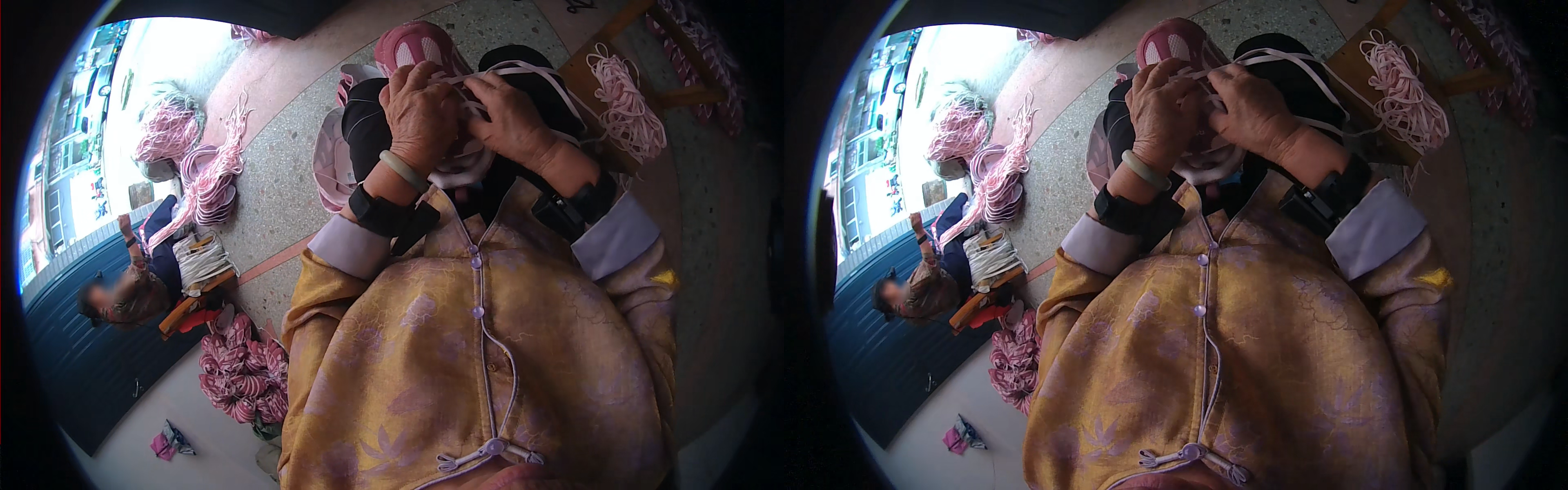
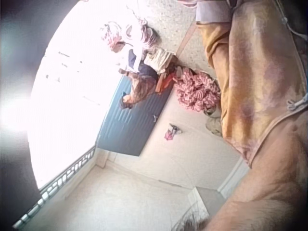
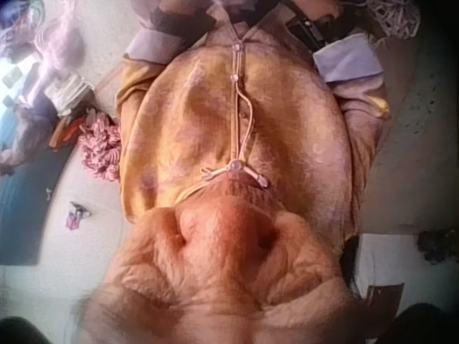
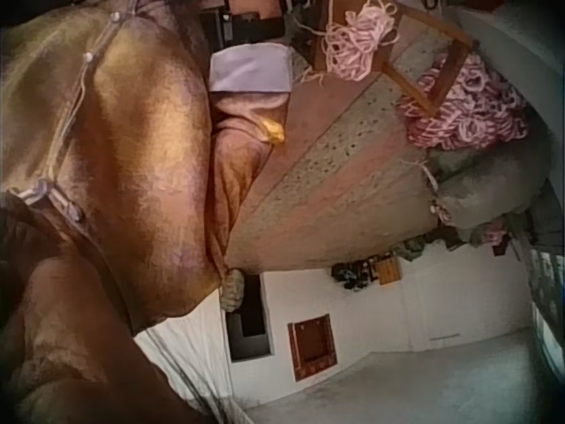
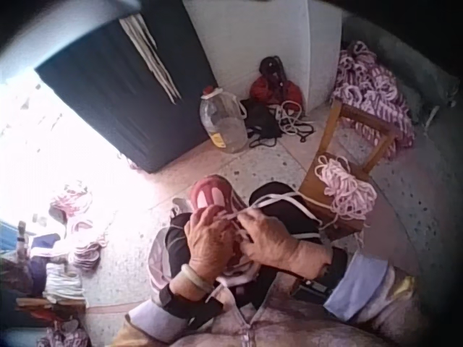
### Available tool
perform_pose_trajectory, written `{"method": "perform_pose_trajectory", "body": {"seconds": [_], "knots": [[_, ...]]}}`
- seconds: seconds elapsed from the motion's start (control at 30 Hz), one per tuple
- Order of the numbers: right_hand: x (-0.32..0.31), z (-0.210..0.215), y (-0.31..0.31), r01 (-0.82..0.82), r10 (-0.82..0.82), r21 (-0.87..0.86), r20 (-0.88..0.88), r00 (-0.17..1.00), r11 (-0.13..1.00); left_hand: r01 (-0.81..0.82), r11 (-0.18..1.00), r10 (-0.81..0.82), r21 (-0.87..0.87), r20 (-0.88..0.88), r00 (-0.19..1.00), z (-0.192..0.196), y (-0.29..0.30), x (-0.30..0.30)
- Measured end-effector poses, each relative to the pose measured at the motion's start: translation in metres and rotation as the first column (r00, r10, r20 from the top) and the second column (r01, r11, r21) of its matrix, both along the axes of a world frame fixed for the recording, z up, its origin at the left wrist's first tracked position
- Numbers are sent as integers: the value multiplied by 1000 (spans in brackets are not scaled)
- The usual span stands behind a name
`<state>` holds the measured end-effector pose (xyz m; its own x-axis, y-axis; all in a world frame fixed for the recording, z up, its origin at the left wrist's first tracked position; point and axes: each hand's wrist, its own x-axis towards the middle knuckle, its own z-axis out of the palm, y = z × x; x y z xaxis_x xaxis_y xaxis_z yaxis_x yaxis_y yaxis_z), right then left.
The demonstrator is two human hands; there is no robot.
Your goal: Lacing shoelaces into pink athletic shoes.
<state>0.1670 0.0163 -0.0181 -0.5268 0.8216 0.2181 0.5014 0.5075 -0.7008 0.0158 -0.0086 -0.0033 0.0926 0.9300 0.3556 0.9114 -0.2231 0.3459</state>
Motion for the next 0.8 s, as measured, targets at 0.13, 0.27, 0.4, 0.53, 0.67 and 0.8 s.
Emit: {"method": "perform_pose_trajectory", "body": {"seconds": [0.13,0.27,0.4,0.53,0.67,0.8], "knots": [[4,-8,6,-19,11,-55,-140,990,998,-17,1000,16,-9,-35,999,-4,-1,6],[7,-12,11,-51,24,-117,-226,974,992,-44,999,47,26,-105,993,-6,7,12],[5,-12,10,-64,7,-180,-301,954,982,-47,999,48,13,-213,976,-4,10,15],[6,0,-4,19,-119,-287,-335,935,958,10,1000,-9,7,-176,984,6,8,8],[18,-12,-21,107,-197,-290,-300,933,951,109,993,-95,48,-231,968,22,-15,-35],[28,-8,-37,19,-214,-397,-454,865,918,-236,970,243,62,-287,926,1,-75,-159]]}}
